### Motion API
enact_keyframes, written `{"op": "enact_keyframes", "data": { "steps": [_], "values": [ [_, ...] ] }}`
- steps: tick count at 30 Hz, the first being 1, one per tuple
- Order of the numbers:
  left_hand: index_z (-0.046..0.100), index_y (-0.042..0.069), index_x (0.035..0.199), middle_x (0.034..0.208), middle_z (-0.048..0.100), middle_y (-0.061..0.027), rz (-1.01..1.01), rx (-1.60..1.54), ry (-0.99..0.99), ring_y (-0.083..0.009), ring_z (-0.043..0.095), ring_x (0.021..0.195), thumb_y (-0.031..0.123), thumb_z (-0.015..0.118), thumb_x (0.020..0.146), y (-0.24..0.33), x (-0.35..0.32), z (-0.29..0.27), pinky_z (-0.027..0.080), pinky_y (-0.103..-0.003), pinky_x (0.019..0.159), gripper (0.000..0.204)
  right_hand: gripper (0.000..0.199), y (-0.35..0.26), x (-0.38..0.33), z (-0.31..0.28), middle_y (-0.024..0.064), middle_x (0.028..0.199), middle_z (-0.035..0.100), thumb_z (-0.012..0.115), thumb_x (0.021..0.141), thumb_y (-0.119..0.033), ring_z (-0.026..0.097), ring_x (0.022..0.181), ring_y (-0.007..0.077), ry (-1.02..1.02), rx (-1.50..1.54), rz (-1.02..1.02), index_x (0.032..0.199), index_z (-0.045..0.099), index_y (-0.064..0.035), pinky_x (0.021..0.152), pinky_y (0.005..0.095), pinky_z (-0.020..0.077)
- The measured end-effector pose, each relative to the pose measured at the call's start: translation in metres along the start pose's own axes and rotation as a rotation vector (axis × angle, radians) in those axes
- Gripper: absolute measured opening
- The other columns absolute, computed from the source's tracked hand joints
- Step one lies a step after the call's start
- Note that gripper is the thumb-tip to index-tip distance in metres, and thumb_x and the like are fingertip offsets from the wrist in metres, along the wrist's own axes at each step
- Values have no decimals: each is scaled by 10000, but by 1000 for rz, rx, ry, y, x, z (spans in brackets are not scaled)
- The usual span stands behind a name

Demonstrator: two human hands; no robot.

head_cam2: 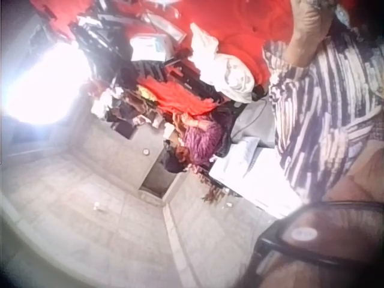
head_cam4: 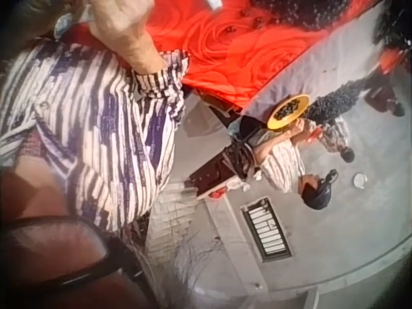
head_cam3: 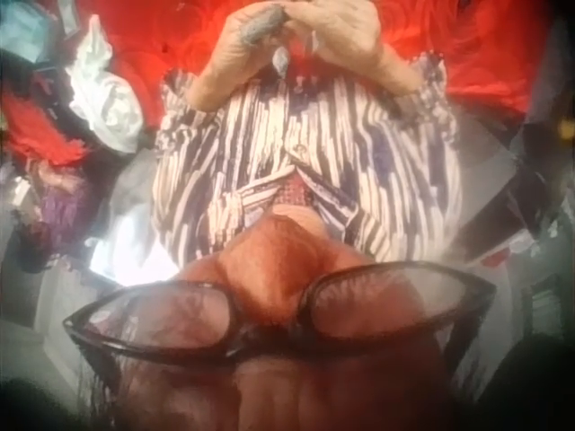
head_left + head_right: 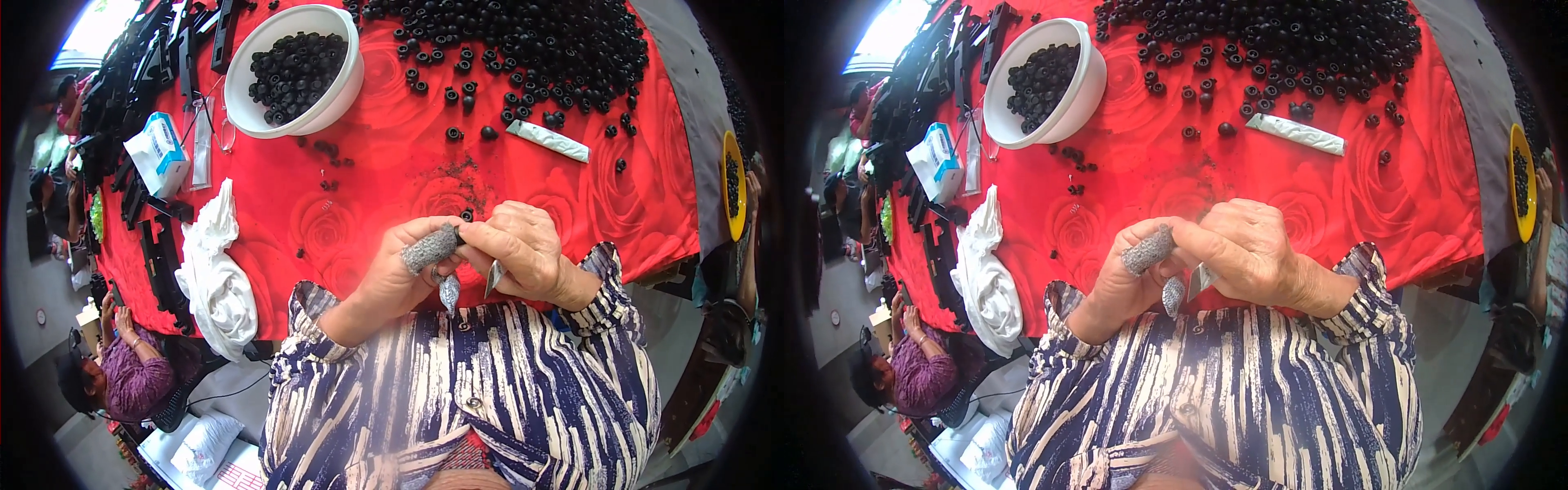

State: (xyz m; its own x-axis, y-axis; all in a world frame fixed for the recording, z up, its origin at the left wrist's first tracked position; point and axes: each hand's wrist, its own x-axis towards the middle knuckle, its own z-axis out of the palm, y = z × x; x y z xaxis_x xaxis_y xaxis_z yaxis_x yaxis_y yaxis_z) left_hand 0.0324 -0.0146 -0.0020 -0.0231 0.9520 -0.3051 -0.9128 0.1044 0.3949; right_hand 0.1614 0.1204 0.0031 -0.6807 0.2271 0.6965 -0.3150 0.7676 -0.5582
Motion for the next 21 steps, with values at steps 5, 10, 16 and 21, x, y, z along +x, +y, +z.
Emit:
{"op": "enact_keyframes", "data": {
  "steps": [5,10,16,21],
  "values": [
    [567,-22,1134,957,621,-55,101,178,45,-82,562,781,100,596,880,2,-3,6,455,-196,653,283,377,-2,1,-1,52,628,505,699,577,13,508,496,178,35,13,-26,936,590,41,425,307,380],
    [584,-25,1099,987,604,-49,191,436,88,-80,562,811,67,596,878,8,-5,11,465,-204,681,240,367,-4,7,-8,57,646,501,686,640,-17,510,516,188,-31,100,2,983,564,35,441,314,375],
    [575,-45,1090,985,576,-54,279,506,40,-77,549,820,34,578,882,10,-4,10,463,-205,689,222,315,0,4,-18,121,809,527,499,851,-162,489,616,171,-69,409,337,1064,511,69,519,294,375],
    [574,-57,1083,981,576,-50,277,521,50,-82,546,843,17,576,877,8,-4,10,457,-210,706,219,228,-2,7,-14,113,810,526,510,858,-43,522,661,182,-171,298,489,1065,516,51,581,280,407]
  ]
}}
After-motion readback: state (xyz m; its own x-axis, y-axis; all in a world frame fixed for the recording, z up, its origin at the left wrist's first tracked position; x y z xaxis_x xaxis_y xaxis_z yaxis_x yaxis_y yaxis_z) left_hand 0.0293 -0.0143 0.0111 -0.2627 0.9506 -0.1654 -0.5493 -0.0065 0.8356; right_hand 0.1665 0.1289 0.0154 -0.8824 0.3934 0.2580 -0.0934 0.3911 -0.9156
